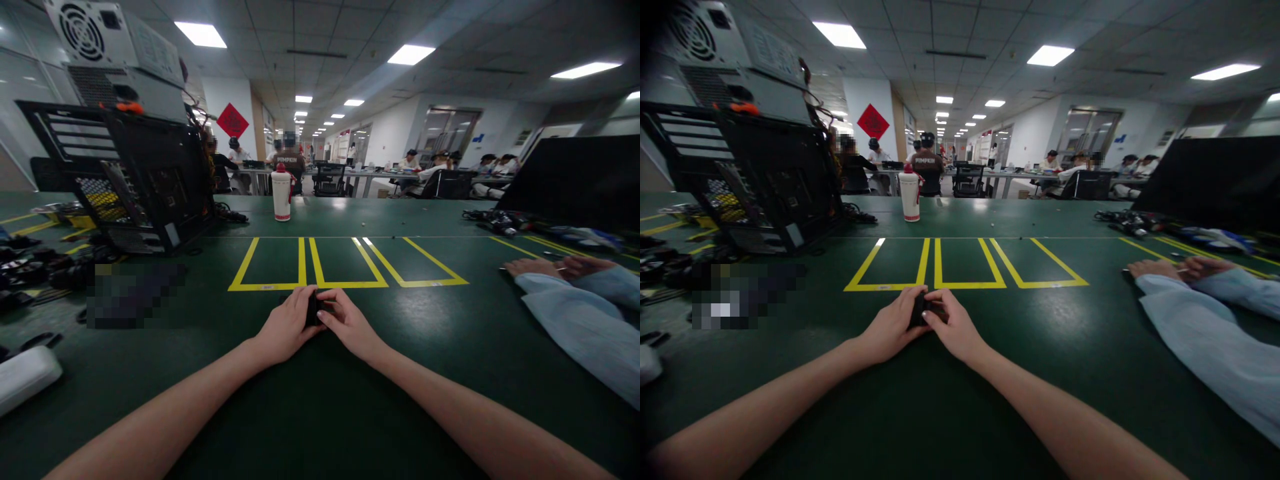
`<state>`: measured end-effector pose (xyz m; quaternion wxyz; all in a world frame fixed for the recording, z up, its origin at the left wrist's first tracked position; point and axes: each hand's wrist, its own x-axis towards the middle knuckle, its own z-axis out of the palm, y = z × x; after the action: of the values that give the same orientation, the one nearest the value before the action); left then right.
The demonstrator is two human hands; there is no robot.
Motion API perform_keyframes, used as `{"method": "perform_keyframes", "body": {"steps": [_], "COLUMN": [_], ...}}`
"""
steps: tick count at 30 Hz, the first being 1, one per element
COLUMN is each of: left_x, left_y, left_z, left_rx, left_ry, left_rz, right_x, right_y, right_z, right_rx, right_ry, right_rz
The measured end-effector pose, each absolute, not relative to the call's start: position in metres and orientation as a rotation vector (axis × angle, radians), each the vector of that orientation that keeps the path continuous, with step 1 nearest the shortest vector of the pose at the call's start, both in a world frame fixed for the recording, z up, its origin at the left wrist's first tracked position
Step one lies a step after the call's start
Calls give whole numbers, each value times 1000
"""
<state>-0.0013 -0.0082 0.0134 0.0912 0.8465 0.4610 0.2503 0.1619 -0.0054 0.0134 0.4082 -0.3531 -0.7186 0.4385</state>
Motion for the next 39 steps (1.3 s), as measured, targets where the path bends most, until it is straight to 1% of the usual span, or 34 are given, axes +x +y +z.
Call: {"method": "perform_keyframes", "body": {"steps": [5, 9, 17, 22, 30, 33, 39], "left_x": [-3, -3, -1, -3, -1, -1, -5], "left_y": [-8, -10, -8, -7, -8, -6, 3], "left_z": [13, 15, 17, 14, 15, 14, 10], "left_rx": [2510, 2505, 2505, 2482, 2520, 2527, 2437], "left_ry": [1370, 1367, 1355, 1379, 1360, 1367, 1469], "left_rz": [727, 715, 716, 711, 751, 750, 683], "right_x": [162, 162, 163, 163, 162, 162, 164], "right_y": [-7, -7, -6, -9, -6, -4, -1], "right_z": [17, 17, 14, 18, 12, 10, 7], "right_rx": [-960, -913, -895, -966, -896, -914, -1108], "right_ry": [-1812, -1800, -1800, -1824, -1775, -1800, -1811], "right_rz": [1116, 1175, 1108, 1125, 1141, 1088, 896]}}
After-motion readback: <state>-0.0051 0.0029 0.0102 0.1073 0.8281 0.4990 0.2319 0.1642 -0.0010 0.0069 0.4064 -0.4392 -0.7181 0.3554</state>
